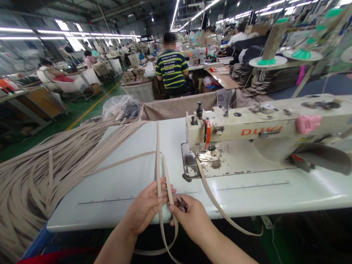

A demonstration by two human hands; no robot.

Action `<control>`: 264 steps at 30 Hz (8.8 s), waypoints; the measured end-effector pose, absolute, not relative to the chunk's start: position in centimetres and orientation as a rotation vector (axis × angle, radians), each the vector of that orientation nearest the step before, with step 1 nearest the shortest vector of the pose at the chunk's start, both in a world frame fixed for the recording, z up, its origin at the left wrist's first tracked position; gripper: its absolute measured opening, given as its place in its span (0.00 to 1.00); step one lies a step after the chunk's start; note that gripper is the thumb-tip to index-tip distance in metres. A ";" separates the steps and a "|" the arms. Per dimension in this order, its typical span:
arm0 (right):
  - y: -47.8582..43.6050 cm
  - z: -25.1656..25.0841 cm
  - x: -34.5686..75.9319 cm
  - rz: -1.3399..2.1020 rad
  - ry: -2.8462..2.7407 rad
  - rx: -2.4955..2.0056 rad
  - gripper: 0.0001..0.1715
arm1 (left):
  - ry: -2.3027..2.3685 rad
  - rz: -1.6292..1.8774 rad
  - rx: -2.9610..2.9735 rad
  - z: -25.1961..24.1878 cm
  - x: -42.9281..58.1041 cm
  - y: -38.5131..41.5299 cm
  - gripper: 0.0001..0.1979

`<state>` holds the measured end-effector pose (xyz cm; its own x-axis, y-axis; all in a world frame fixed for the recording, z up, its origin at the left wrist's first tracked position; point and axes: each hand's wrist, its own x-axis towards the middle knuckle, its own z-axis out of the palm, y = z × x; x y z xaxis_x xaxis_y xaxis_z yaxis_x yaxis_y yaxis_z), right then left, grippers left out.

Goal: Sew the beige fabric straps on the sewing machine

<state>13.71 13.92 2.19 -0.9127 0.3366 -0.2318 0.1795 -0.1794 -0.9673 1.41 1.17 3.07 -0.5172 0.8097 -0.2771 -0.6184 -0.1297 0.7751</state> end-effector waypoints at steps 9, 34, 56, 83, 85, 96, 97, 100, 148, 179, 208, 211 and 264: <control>13.8 1.9 13.7 2.215 -1.995 -0.619 0.16 | 1.043 1.856 0.348 2.8 1.7 1.2 0.31; 13.9 1.8 13.8 2.207 -2.028 -0.582 0.13 | 1.128 1.866 0.416 2.2 2.3 1.9 0.33; 15.4 2.8 14.7 1.359 -2.541 -0.460 0.17 | 1.007 1.919 0.398 1.6 2.1 2.0 0.39; 16.1 2.7 14.1 2.177 -1.909 -0.747 0.16 | 1.251 1.892 0.402 3.2 2.9 1.9 0.23; 16.1 2.6 14.1 2.166 -1.914 -0.741 0.15 | 1.268 1.886 0.402 3.3 2.9 2.0 0.23; 15.7 2.4 14.1 2.113 -2.046 -0.712 0.12 | 1.463 1.867 0.377 2.6 2.8 2.5 0.20; 15.7 2.3 14.1 2.107 -2.061 -0.703 0.12 | 1.478 1.869 0.372 2.6 2.8 2.5 0.21; 15.7 2.1 14.3 2.092 -2.100 -0.677 0.12 | 1.506 1.873 0.366 2.5 2.9 2.7 0.24; 17.1 1.5 19.6 2.532 -1.990 -0.720 0.26 | 1.711 1.805 0.306 3.1 2.0 4.5 0.24; 16.3 1.5 20.2 2.266 -2.217 -0.712 0.13 | 1.514 1.688 0.438 3.5 0.9 3.4 0.25; 16.2 4.0 17.0 1.283 -2.689 -0.387 0.06 | 1.672 1.703 0.392 3.1 1.8 3.9 0.25; 16.6 4.5 17.0 1.422 -2.653 -0.299 0.08 | 1.759 1.660 0.395 3.0 1.9 3.7 0.26; 18.3 2.7 15.9 2.301 -2.158 -0.352 0.28 | 1.881 1.276 0.848 4.0 1.1 -0.1 0.12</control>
